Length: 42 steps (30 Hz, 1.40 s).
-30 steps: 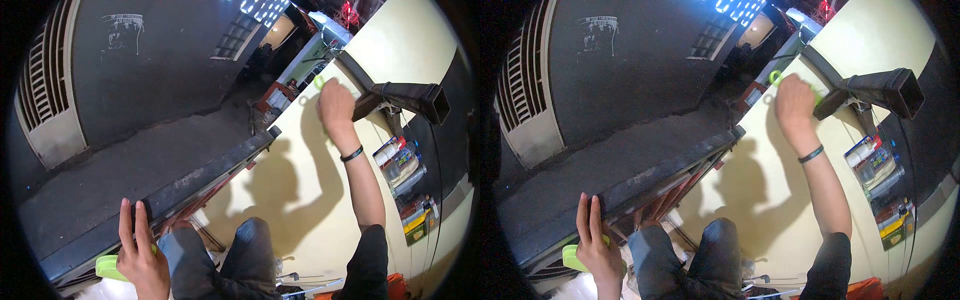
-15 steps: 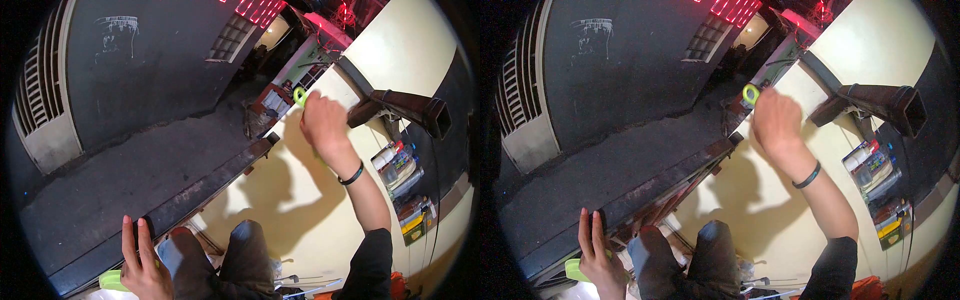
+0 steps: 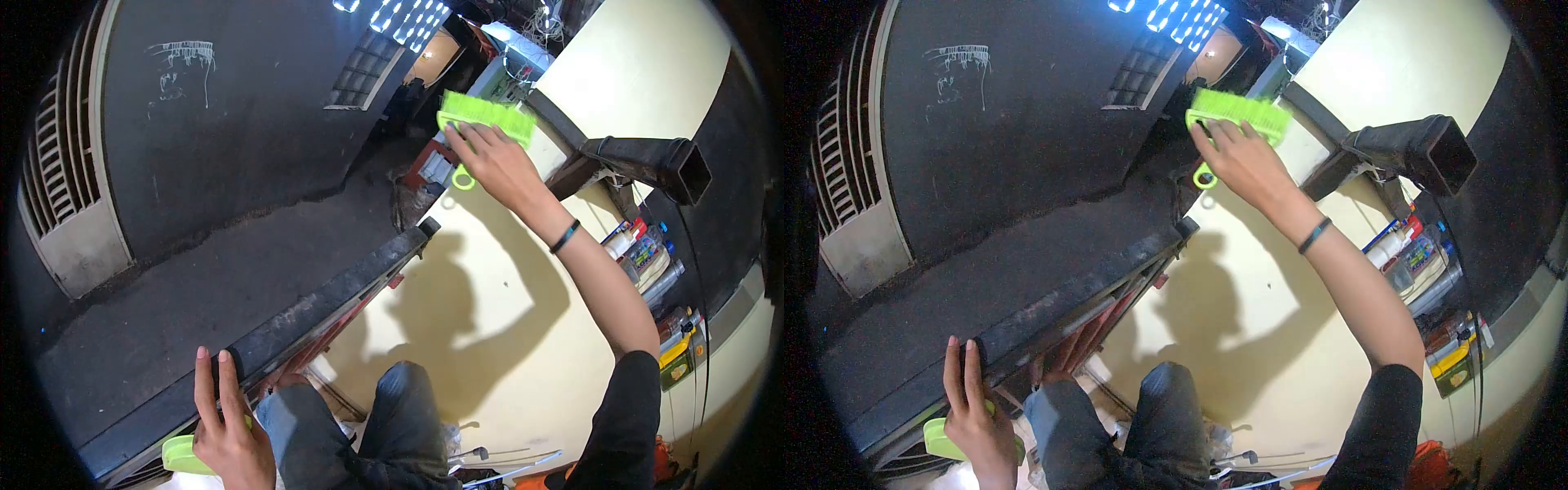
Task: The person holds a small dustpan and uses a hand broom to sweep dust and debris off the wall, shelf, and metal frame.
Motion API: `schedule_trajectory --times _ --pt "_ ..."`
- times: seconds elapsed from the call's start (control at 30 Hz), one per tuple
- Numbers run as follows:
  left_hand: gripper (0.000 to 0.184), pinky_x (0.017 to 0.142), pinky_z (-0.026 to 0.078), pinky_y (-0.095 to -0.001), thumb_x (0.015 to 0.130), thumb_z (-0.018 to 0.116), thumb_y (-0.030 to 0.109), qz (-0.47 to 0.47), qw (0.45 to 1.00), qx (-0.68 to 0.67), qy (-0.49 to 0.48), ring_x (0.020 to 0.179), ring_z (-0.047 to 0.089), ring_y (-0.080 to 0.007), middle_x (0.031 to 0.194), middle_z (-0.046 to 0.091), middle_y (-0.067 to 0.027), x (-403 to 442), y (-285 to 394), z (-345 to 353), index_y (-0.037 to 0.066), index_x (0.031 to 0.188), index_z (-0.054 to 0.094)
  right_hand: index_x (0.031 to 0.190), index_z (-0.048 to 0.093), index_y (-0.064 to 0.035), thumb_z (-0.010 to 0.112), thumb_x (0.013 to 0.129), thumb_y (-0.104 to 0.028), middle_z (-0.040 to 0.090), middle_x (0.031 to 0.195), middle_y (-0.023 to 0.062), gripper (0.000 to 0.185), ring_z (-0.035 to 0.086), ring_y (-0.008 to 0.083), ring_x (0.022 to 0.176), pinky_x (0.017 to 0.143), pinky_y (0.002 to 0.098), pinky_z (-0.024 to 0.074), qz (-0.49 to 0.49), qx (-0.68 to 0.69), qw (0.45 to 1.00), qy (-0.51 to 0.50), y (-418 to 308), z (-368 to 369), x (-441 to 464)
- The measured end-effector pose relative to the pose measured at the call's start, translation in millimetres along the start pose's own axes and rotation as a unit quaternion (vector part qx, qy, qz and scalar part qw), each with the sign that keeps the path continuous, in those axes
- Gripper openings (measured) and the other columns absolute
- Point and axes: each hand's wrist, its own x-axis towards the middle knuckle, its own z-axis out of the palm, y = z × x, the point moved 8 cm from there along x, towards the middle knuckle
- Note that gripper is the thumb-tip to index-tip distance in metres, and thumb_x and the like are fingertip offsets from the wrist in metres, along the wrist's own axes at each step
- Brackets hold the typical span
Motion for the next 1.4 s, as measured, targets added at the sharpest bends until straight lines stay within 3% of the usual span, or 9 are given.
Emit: schedule_trajectory --times 0.17,0.37,0.57,0.77,0.87,1.0,1.1,1.23,1.4 --pt "0.069 0.073 0.063 -0.0417 0.083 0.058 -0.012 -0.018 0.999 0.007 -0.026 0.112 0.07 -0.0396 0.153 0.051 -0.0142 -2.4 -9.0 6.6 0.014 0.146 0.055 0.11 0.069 -0.003 0.062 0.086 -0.01 0.074 0.101 0.0142 0.026 0.072 0.0284 0.093 0.068 0.0399 0.06 0.153 -0.023 0.975 -0.157 30.1 -8.7 -32.3" --pt "0.065 0.068 0.062 -0.0421 0.086 0.058 -0.011 -0.006 1.0 0.005 -0.012 0.106 0.072 -0.0396 0.152 0.052 -0.0146 -2.0 -6.3 6.0 0.013 0.146 0.055 0.091 0.072 -0.0082 0.063 0.085 -0.011 0.072 0.079 0.0113 0.012 0.072 0.029 0.077 0.061 0.0395 0.0584 0.168 -0.092 0.975 -0.11 70.6 -18.2 -25.7" --pt "0.062 0.063 0.061 -0.0398 0.089 0.059 -0.009 0.004 1.0 -0.002 -0.006 0.095 0.075 -0.0364 0.152 0.052 -0.0146 -1.4 -5.5 4.4 0.013 0.146 0.055 0.128 0.065 -0.0117 0.063 0.085 -0.011 0.07 0.096 0.0084 0.044 0.068 0.0232 0.094 0.067 0.0366 0.0585 0.016 0.0 1.0 -0.006 16.2 -43.1 -18.2" --pt "0.063 0.063 0.061 -0.0398 0.088 0.061 -0.008 -0.001 1.0 -0.001 -0.015 0.094 0.075 -0.0358 0.152 0.052 -0.0146 1.2 3.1 -4.3 0.013 0.146 0.055 0.124 0.066 -0.0105 0.061 0.085 -0.008 0.07 0.093 0.01 0.039 0.068 0.0267 0.086 0.065 0.0393 0.058 0.199 -0.046 0.945 -0.254 64.1 3.5 -34.8" --pt "0.063 0.066 0.062 -0.0408 0.087 0.061 -0.008 0.004 1.0 0.013 -0.003 0.1 0.074 -0.0365 0.152 0.052 -0.0144 -2.2 -7.8 6.1 0.014 0.146 0.055 0.111 0.067 -0.006 0.063 0.086 -0.009 0.072 0.089 0.0118 0.025 0.072 0.0277 0.087 0.065 0.0387 0.0597 0.061 -0.031 0.997 0.024 52.8 -39.5 -9.6" --pt "0.064 0.068 0.062 -0.0414 0.086 0.061 -0.008 -0.011 1.0 0.005 -0.021 0.106 0.072 -0.0371 0.152 0.051 -0.0143 -1.6 -8.2 5.6 0.014 0.146 0.056 0.121 0.065 -0.0072 0.063 0.085 -0.007 0.07 0.092 0.01 0.037 0.07 0.0283 0.087 0.066 0.0389 0.0594 0.142 -0.037 0.971 -0.186 37.3 -7.5 -12.0" --pt "0.064 0.069 0.062 -0.0413 0.086 0.062 -0.008 -0.011 0.999 0.016 -0.028 0.107 0.072 -0.037 0.152 0.051 -0.0141 -2.1 -8.1 6.5 0.014 0.145 0.056 0.121 0.064 -0.0072 0.063 0.085 -0.008 0.071 0.095 0.0102 0.036 0.07 0.028 0.09 0.068 0.0385 0.0599 0.176 -0.077 0.96 -0.204 66.1 -4.2 -10.9" --pt "0.063 0.07 0.063 -0.0413 0.086 0.062 -0.007 -0.007 1.0 0.006 -0.013 0.106 0.072 -0.0372 0.152 0.052 -0.0142 -1.8 -7.0 6.7 0.013 0.145 0.056 0.13 0.062 -0.0047 0.062 0.085 -0.008 0.067 0.102 0.0113 0.045 0.069 0.0244 0.092 0.064 0.0344 0.0595 0.072 -0.042 0.993 0.079 40.1 -65.4 -0.7" --pt "0.059 0.069 0.062 -0.0418 0.089 0.061 -0.006 -0.008 1.0 0.008 -0.017 0.101 0.073 -0.0378 0.152 0.051 -0.0146 -2.7 -5.4 3.0 0.013 0.145 0.056 0.141 0.047 0.0061 0.059 0.094 -0.003 0.055 0.127 0.0246 0.05 0.061 0.0392 0.109 0.085 0.0423 0.0589 0.336 0.063 0.922 0.183 28.8 -84.0 -31.2"
